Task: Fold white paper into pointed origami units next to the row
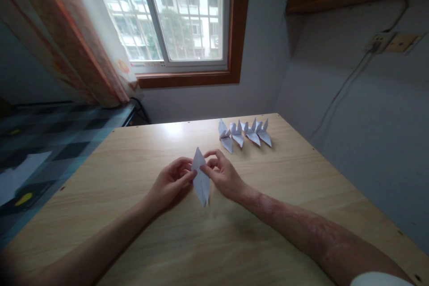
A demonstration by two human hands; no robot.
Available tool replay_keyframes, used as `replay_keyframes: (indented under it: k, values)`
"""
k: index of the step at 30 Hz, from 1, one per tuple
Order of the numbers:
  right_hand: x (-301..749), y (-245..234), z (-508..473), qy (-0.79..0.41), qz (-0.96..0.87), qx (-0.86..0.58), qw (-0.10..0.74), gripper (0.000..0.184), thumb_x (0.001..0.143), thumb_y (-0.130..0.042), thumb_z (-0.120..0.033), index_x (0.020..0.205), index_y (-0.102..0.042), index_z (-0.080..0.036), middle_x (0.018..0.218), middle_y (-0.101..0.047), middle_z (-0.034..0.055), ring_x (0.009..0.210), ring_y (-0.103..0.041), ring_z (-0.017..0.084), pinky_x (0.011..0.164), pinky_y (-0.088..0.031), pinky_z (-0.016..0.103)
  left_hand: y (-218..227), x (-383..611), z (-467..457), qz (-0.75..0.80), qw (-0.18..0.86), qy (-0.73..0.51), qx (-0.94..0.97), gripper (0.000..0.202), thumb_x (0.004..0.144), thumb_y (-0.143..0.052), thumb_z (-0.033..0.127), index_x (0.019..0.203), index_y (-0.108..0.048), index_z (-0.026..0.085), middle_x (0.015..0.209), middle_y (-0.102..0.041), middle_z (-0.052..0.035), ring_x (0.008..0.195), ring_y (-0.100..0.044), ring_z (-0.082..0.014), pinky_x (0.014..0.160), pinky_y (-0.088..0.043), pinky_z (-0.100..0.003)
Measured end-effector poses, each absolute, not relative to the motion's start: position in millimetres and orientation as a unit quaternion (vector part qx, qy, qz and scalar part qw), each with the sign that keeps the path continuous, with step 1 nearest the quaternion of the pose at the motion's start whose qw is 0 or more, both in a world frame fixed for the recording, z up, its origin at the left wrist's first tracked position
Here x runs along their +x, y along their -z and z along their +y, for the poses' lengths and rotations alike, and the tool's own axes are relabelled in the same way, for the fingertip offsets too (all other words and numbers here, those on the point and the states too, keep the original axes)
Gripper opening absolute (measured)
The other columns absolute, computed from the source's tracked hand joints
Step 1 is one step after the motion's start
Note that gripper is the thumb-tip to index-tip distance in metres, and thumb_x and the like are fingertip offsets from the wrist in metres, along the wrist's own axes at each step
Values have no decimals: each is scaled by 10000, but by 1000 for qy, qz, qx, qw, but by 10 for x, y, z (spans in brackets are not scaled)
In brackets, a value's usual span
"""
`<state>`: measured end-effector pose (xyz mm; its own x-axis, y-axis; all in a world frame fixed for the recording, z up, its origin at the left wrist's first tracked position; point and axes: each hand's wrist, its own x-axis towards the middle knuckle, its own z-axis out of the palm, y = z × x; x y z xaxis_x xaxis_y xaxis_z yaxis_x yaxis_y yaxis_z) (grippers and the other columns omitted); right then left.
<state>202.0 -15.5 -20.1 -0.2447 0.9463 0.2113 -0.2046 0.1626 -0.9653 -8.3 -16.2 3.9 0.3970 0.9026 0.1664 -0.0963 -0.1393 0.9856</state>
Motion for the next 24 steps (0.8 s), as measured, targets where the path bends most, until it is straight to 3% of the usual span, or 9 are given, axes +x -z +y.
replay_keyframes:
  k: [5, 11, 13, 15, 19, 24]
  values:
    - [2014, 178, -176, -534, -570, -344, 521, 412, 972, -806, -490, 1238, -570, -283, 769, -657, -61, 656, -616, 155, 619, -456, 257, -41, -71, -180, 328, 561, -464, 602, 429, 958, -850, 400, 1261, -601, 226, 840, -764, 10, 730, -721, -152, 713, -574, -252]
    - [2050, 126, -197, -468, -626, -317, 538, 237, 983, -775, -355, 1195, -724, -263, 986, -732, 16, 891, -668, 197, 847, -533, 338, -55, -94, -128, 342, 534, -498, 591, 319, 920, -878, 432, 997, -692, 183, 827, -762, -11, 722, -717, -158, 696, -571, -256]
    - [2081, 126, -197, -482, -629, -308, 526, 229, 1014, -691, -319, 1224, -758, -255, 1050, -747, 36, 948, -676, 210, 903, -530, 357, -78, -110, -107, 355, 538, -503, 577, 320, 911, -880, 439, 1010, -748, 166, 876, -789, -37, 789, -742, -181, 744, -592, -275]
    - [2106, 141, -194, -511, -621, -298, 514, 293, 1023, -646, -301, 1295, -746, -257, 1013, -741, 29, 935, -674, 208, 891, -524, 350, -99, -119, -99, 367, 546, -510, 554, 345, 911, -875, 441, 1085, -783, 159, 978, -824, -70, 879, -773, -216, 812, -618, -311]
    - [2120, 176, -192, -529, -606, -307, 508, 365, 996, -736, -352, 1347, -711, -255, 977, -698, 13, 843, -625, 178, 777, -500, 296, -127, -120, -117, 365, 561, -507, 543, 397, 888, -892, 426, 1158, -803, 149, 1098, -848, -111, 1014, -800, -268, 931, -639, -370]
    - [2128, 148, -208, -560, -586, -293, 507, 426, 1014, -707, -472, 1379, -684, -253, 1048, -695, 42, 858, -620, 199, 741, -512, 306, -147, -115, -138, 349, 565, -502, 554, 444, 861, -920, 400, 1209, -793, 154, 1140, -851, -124, 1030, -813, -279, 967, -652, -404]
